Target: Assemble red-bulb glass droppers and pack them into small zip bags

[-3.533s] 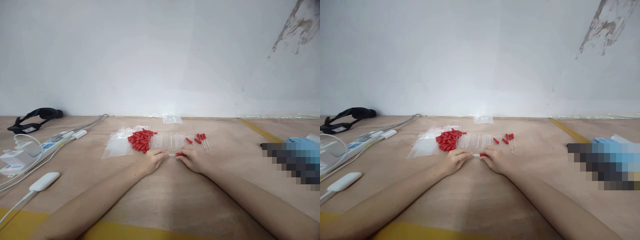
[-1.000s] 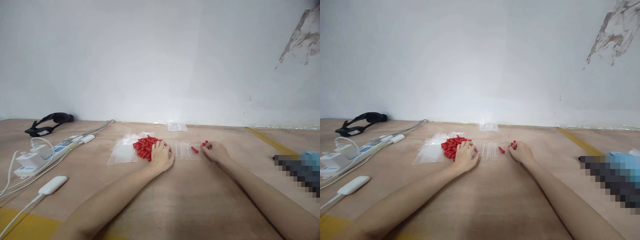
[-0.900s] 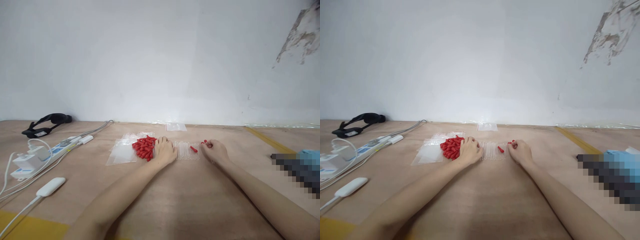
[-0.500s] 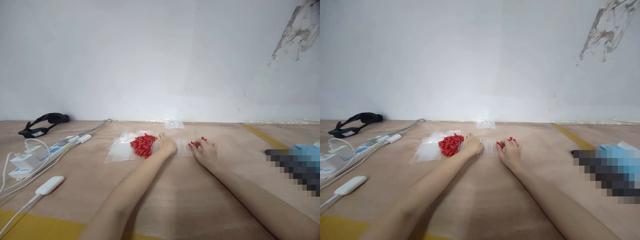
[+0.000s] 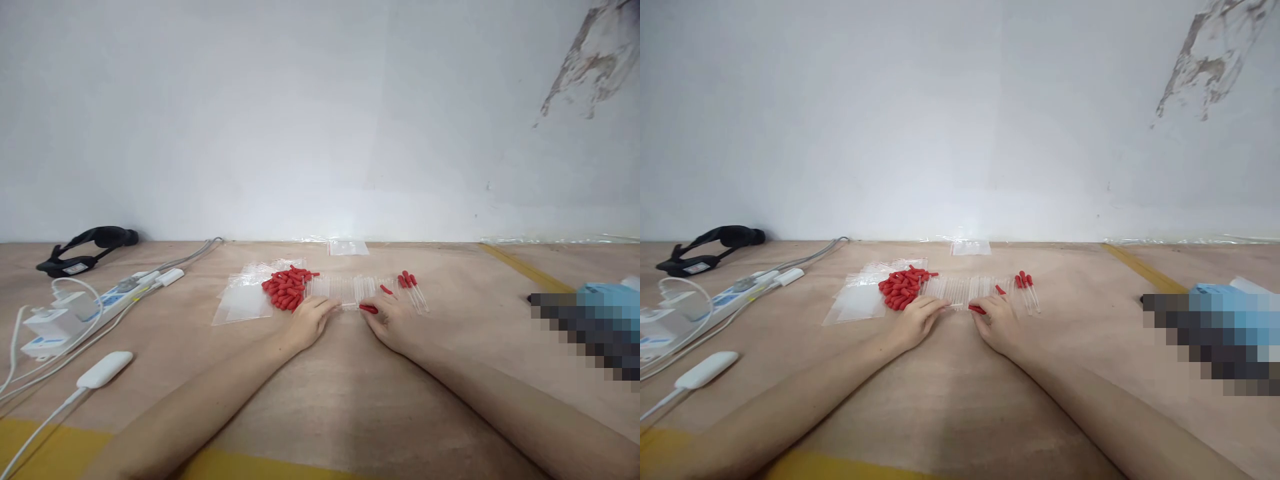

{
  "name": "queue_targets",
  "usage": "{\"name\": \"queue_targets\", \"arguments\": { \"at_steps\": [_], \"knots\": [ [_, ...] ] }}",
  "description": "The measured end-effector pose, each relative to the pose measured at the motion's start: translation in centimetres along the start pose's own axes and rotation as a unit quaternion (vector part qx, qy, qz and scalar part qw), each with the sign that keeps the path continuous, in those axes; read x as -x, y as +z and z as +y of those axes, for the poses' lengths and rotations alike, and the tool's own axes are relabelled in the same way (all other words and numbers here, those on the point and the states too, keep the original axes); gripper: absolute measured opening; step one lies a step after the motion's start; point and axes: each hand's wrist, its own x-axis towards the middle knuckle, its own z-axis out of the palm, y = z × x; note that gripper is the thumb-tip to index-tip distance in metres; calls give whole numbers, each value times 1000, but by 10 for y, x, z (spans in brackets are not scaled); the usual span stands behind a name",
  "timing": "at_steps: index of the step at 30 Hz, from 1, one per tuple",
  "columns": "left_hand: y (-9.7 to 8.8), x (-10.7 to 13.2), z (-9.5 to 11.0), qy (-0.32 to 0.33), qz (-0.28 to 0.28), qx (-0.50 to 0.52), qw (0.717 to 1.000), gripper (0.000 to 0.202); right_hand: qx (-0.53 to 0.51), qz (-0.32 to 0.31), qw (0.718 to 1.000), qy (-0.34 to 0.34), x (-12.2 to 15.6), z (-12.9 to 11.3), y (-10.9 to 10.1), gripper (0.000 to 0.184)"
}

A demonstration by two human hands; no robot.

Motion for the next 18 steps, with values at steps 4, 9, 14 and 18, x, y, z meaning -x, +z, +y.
{"name": "queue_targets", "arguments": {
  "at_steps": [4,9,14,18],
  "knots": [
    [1,3,0,-19,21,43,999,26,-36,-23,998,43,-1,-3,0,23],
    [2,3,1,-18,10,46,999,25,-75,-40,996,7,-2,-5,-5,21],
    [2,4,-1,-7,7,44,999,25,-82,-45,996,2,-3,-9,-8,20],
    [3,4,-2,6,-6,45,999,28,-83,-38,996,7,-3,-10,-8,19]
  ]
}}
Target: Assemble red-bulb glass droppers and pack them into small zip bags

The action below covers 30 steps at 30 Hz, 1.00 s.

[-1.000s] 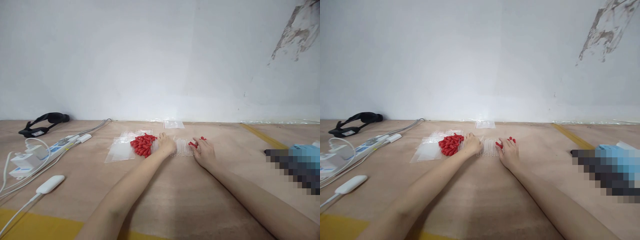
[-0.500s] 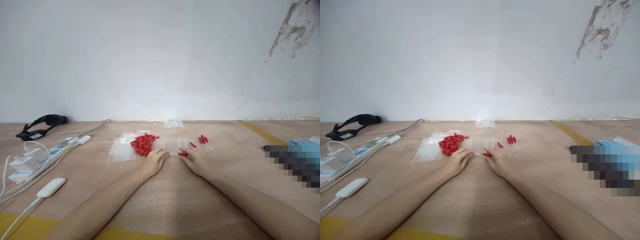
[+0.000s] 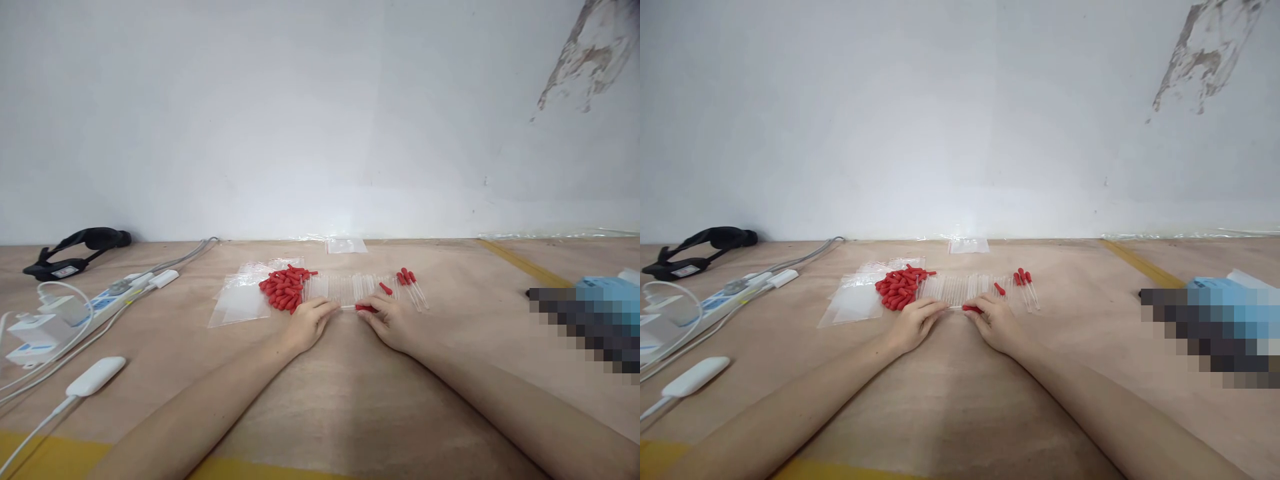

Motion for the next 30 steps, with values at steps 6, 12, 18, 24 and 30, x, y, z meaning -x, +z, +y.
{"name": "queue_targets", "arguments": {
  "at_steps": [6,12,18,24,30],
  "knots": [
    [0,1,-3,31,-7,-6,999,32,31,-22,999,-24,0,7,5,16],
    [-1,-1,-1,65,-7,-19,998,33,48,6,995,-82,2,6,4,15],
    [0,0,-3,94,-17,-59,994,36,55,14,992,-116,2,1,0,12],
    [-1,1,-3,105,-30,-75,991,35,68,9,985,-155,3,4,2,13],
    [-1,1,0,114,-22,-98,988,33,95,16,977,-188,7,15,12,15]
  ]
}}
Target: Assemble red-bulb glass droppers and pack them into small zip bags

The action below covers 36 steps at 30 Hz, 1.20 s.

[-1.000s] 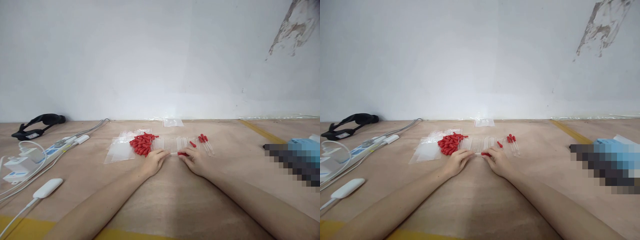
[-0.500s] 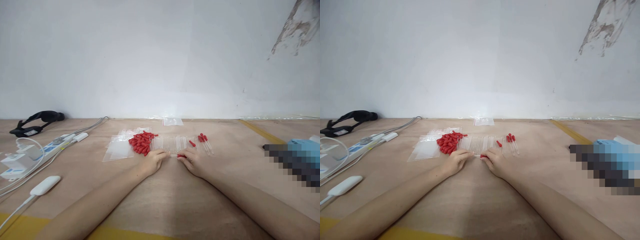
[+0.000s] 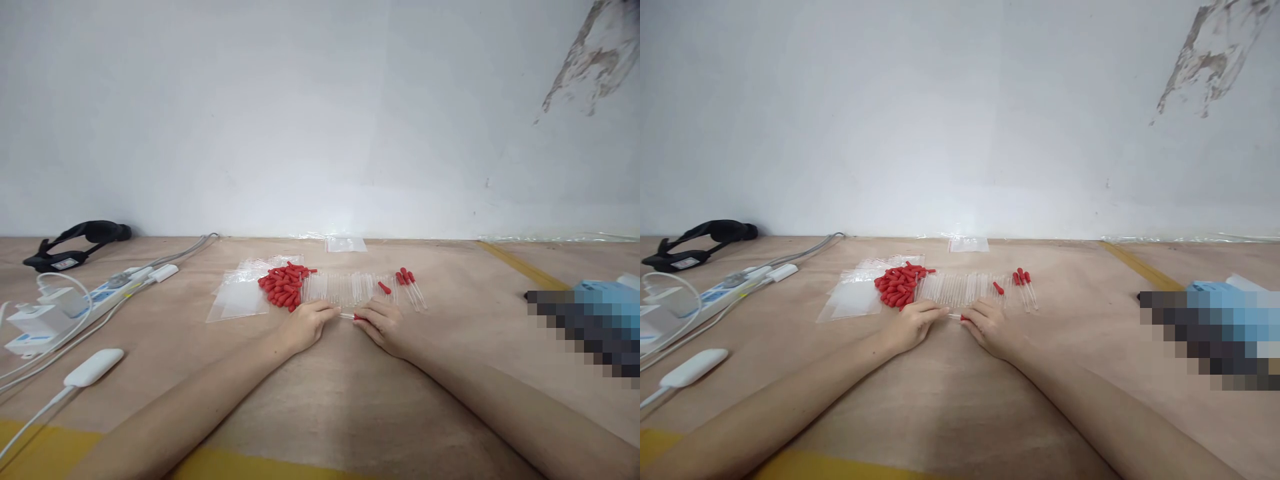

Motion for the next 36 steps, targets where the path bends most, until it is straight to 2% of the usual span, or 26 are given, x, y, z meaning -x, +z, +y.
{"name": "queue_targets", "arguments": {
  "at_steps": [5,11,17,20,23,28,36],
  "knots": [
    [-1,-1,3,18,17,-26,999,34,22,-51,998,-2,-3,-2,-4,20],
    [0,1,3,6,14,-29,999,34,-41,-75,994,67,-7,-1,-8,17],
    [1,0,2,-37,48,14,998,24,-98,-38,976,190,-10,-3,-14,9],
    [-1,-1,4,-39,54,40,997,21,-107,-25,970,219,-10,-3,-14,8],
    [-2,-1,3,-27,54,42,997,22,-115,-21,965,236,-9,-1,-11,9],
    [1,1,2,-39,96,40,994,20,-147,-18,955,257,-7,3,-7,13],
    [3,1,1,-32,84,50,995,21,-132,-20,957,257,-12,-5,-12,12]
  ]
}}
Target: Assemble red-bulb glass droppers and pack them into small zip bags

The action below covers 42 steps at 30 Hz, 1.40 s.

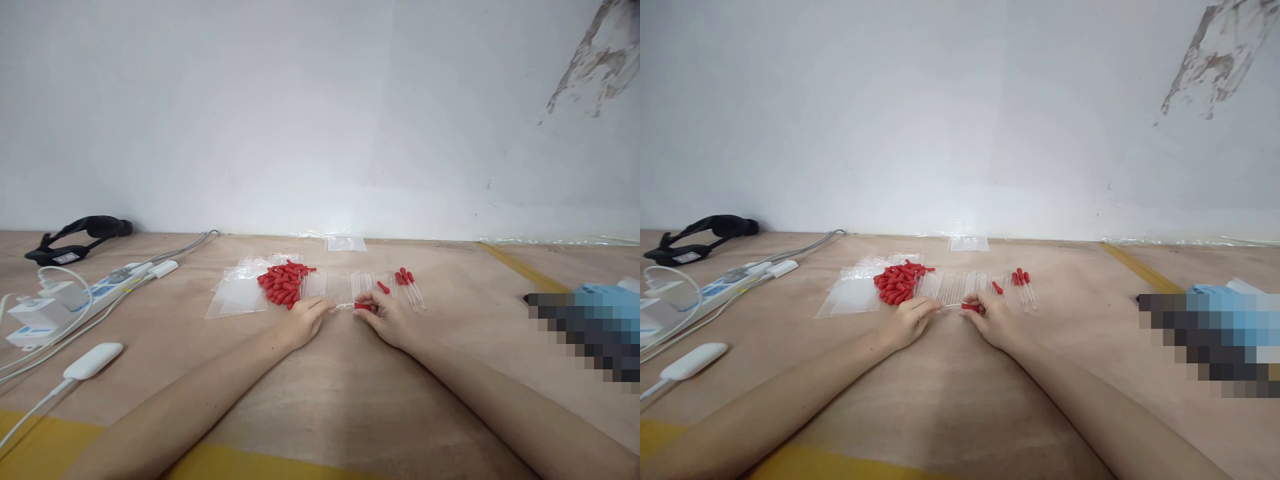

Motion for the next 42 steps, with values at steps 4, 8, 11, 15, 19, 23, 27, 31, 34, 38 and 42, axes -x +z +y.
{"name": "queue_targets", "arguments": {
  "at_steps": [4,8,11,15,19,23,27,31,34,38,42],
  "knots": [
    [0,-1,0,11,-1,8,1000,20,35,-11,999,-29,0,-5,-4,6],
    [0,-2,0,22,-12,15,1000,22,35,-9,998,-56,2,-5,-4,8],
    [0,-2,0,33,-13,15,999,24,20,-4,997,-80,3,-1,-2,9],
    [0,-2,0,33,-26,9,999,26,22,9,994,-110,4,2,0,12],
    [-1,-1,-2,54,-38,-9,998,29,41,1,989,-144,4,1,-1,13],
    [-2,-1,-2,80,-47,-45,995,30,66,-13,984,-162,5,1,-1,12],
    [-2,0,0,97,-57,-91,989,29,98,-21,979,-179,6,3,2,13],
    [0,-1,2,97,-60,-117,987,26,103,-30,977,-183,3,3,4,15],
    [1,-2,3,34,-39,-70,996,21,69,-27,987,-143,0,3,0,15],
    [1,-4,3,-33,-31,-17,999,22,45,-33,994,-97,0,4,-5,15],
    [-1,-5,3,-48,-65,-22,996,24,48,-49,993,-93,2,3,-7,12]
  ]
}}
